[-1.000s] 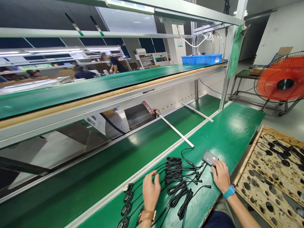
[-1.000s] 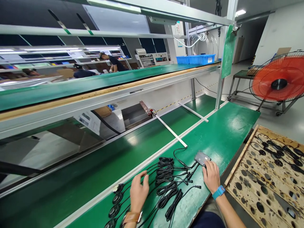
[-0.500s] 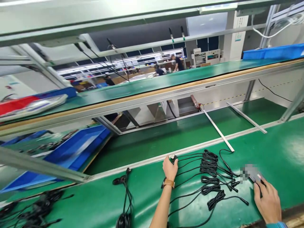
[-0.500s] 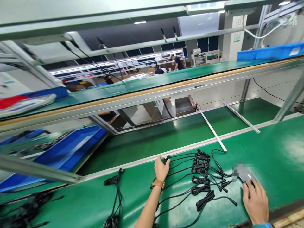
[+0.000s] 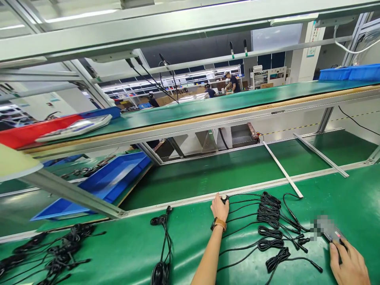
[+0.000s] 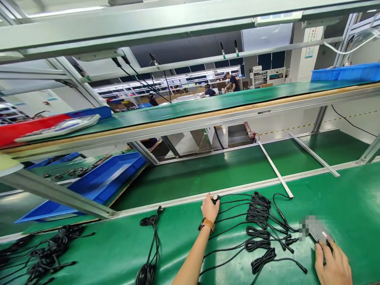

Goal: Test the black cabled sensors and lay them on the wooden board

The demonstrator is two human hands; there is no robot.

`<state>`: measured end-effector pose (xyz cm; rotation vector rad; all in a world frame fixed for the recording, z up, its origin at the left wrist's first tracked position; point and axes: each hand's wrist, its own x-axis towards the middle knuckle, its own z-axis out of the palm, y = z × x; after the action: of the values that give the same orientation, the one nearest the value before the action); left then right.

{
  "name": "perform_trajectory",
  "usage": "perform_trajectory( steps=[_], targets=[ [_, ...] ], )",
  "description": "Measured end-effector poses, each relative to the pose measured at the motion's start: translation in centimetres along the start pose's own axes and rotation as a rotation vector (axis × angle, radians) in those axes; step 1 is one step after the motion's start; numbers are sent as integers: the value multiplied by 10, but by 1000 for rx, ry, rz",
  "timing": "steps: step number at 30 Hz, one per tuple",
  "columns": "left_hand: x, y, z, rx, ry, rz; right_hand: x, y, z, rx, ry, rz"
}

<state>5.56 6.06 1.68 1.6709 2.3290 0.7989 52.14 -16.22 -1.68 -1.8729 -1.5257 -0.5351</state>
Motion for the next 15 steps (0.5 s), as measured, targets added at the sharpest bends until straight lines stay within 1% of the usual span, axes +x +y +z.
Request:
perform_trajectory(
  steps=[6,10,11,13,14,15],
  targets=[
    [0,1,0,19,5,0,-2,5,3,-4,-18,-17],
    [1,3,-6,19,0,-4,6,4,-1,-51,-45,-1],
    [0,7,-7,16,10,-6,11,1,-3,-53,-51,5],
    [-6,19,-5,-3,69,26,25,-12,-3,-28,-49,22],
    [-11,30,-3,-24,97,82,34,-21,-1,8,-41,30],
    [-18,43,0,-55,108,169,43,-31,2,53,-26,45]
  ],
)
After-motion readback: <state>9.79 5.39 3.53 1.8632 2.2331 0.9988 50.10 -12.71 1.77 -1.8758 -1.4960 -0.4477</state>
